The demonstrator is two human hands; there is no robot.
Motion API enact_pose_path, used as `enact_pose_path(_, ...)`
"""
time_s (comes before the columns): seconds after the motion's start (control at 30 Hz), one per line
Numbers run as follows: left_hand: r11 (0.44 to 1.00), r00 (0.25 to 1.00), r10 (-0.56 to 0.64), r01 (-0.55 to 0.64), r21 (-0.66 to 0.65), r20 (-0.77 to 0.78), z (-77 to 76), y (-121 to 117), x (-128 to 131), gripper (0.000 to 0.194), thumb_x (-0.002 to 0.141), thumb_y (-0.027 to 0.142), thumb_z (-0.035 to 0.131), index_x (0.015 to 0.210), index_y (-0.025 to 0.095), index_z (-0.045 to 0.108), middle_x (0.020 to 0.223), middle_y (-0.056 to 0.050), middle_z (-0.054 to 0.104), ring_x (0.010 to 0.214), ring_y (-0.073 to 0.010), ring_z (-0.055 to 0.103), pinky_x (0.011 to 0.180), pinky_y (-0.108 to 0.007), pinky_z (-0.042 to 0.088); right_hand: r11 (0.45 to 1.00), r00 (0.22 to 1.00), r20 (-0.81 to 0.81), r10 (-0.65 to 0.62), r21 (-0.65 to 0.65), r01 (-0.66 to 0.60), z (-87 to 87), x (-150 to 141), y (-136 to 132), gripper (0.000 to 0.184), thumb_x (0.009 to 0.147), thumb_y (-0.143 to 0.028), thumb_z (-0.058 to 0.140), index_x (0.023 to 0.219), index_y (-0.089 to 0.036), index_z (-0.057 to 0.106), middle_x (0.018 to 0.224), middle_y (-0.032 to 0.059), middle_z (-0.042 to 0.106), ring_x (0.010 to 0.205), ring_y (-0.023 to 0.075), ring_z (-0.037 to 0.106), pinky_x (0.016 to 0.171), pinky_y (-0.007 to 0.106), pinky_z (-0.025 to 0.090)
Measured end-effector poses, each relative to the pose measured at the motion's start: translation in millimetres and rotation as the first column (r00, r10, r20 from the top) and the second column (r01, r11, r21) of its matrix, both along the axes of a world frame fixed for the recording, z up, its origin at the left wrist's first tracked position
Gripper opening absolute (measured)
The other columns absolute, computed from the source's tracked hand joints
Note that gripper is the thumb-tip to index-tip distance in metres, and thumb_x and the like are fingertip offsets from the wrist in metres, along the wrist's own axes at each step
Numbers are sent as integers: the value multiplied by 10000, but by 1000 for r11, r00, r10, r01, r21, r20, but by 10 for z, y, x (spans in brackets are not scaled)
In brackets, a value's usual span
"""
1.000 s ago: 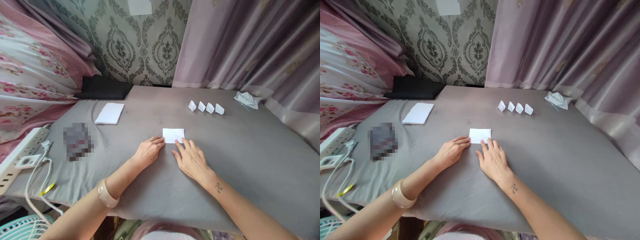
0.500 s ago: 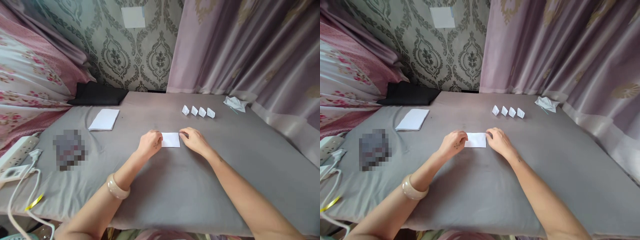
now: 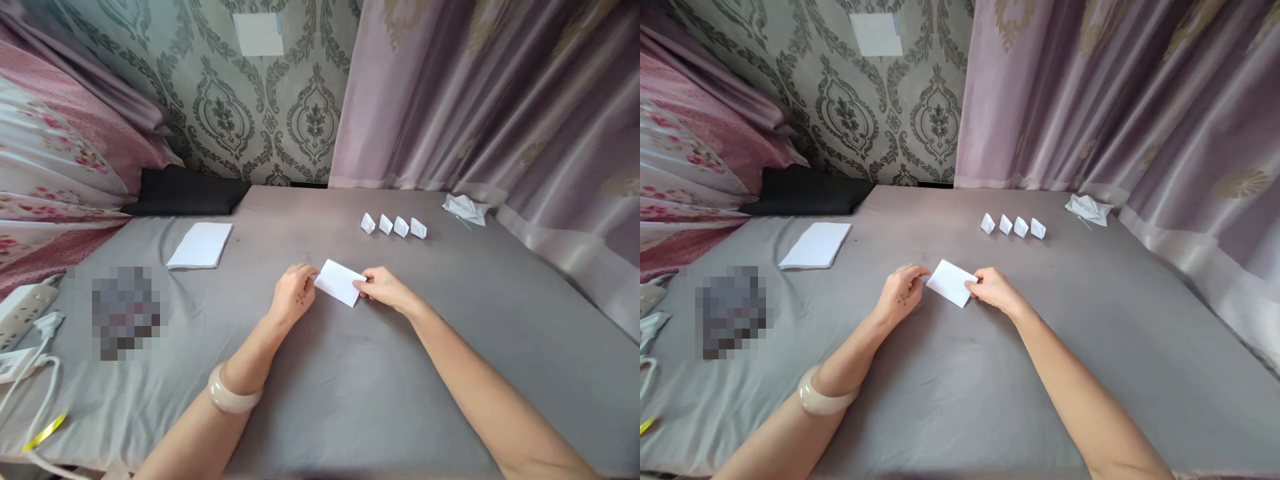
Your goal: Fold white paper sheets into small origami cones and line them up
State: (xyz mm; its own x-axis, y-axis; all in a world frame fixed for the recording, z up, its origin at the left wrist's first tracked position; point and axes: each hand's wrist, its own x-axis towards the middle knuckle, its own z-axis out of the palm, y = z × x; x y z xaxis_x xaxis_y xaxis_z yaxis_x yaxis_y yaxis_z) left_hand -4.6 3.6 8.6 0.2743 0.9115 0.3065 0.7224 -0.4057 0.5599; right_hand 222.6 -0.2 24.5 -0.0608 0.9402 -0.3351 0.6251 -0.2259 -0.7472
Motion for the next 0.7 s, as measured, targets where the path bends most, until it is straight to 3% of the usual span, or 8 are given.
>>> enact_pose_path(0.13,970,978,-201,207,128,-60,-20,-46,75,558,710,-11,394,1215,179,536,1200,-82,603,1086,-218,547,891,-350,496,983,968,-178,-175,-84,162,39,-42,-155,187,849,-303,514,765,-149,578,788,73,703,496,59,540,380,159,327)
enact_pose_path(0.2,937,950,-291,306,166,-109,-59,-59,114,608,725,-18,389,1295,179,467,1296,-92,549,1203,-223,494,999,-389,448,940,872,-370,-320,-239,244,59,-96,-233,149,839,-266,555,770,-138,588,825,95,714,505,61,576,366,144,334)
enact_pose_path(0.33,901,902,-380,411,137,-207,-129,-44,145,571,785,-1,380,1330,161,437,1385,-119,495,1321,-225,411,1074,-415,391,892,740,-534,-409,-406,200,73,-206,-351,105,829,-229,587,804,-128,597,876,108,720,564,85,638,380,139,364)
enact_pose_path(0.43,901,880,-392,427,84,-268,-123,-27,129,493,825,29,378,1291,149,486,1365,-120,521,1304,-227,439,1069,-394,399,911,774,-537,-335,-394,121,71,-203,-394,185,846,-315,579,837,-131,595,870,98,715,591,98,644,408,156,381)
enact_pose_path(0.5,906,873,-389,420,47,-295,-92,-30,120,443,853,52,367,1259,150,516,1328,-117,554,1252,-223,495,1040,-375,429,952,893,-406,-193,-298,71,63,-148,-412,311,834,-453,575,827,-143,594,763,70,699,544,110,612,416,191,386)
enact_pose_path(0.57,916,871,-375,402,21,-318,-57,-46,126,408,868,70,362,1228,143,538,1313,-128,556,1212,-228,524,1003,-370,458,995,989,-127,-74,-78,64,46,-78,-430,394,770,-549,612,865,-167,602,710,39,675,570,143,607,479,243,439)
enact_pose_path(0.6,921,873,-362,390,20,-327,-41,-56,133,391,873,76,358,1209,139,549,1314,-137,546,1209,-235,521,988,-374,467,996,999,15,-45,72,44,32,-47,-440,407,738,-544,648,926,-185,606,763,37,680,655,172,629,555,280,483)
enact_pose_path(0.7,931,881,-329,362,38,-340,-15,-76,164,360,882,82,353,1160,155,571,1299,-140,536,1203,-238,508,969,-385,474,881,967,247,58,443,-166,-35,-16,-451,505,737,-380,693,1201,-254,539,1166,64,630,1106,251,567,907,413,481)
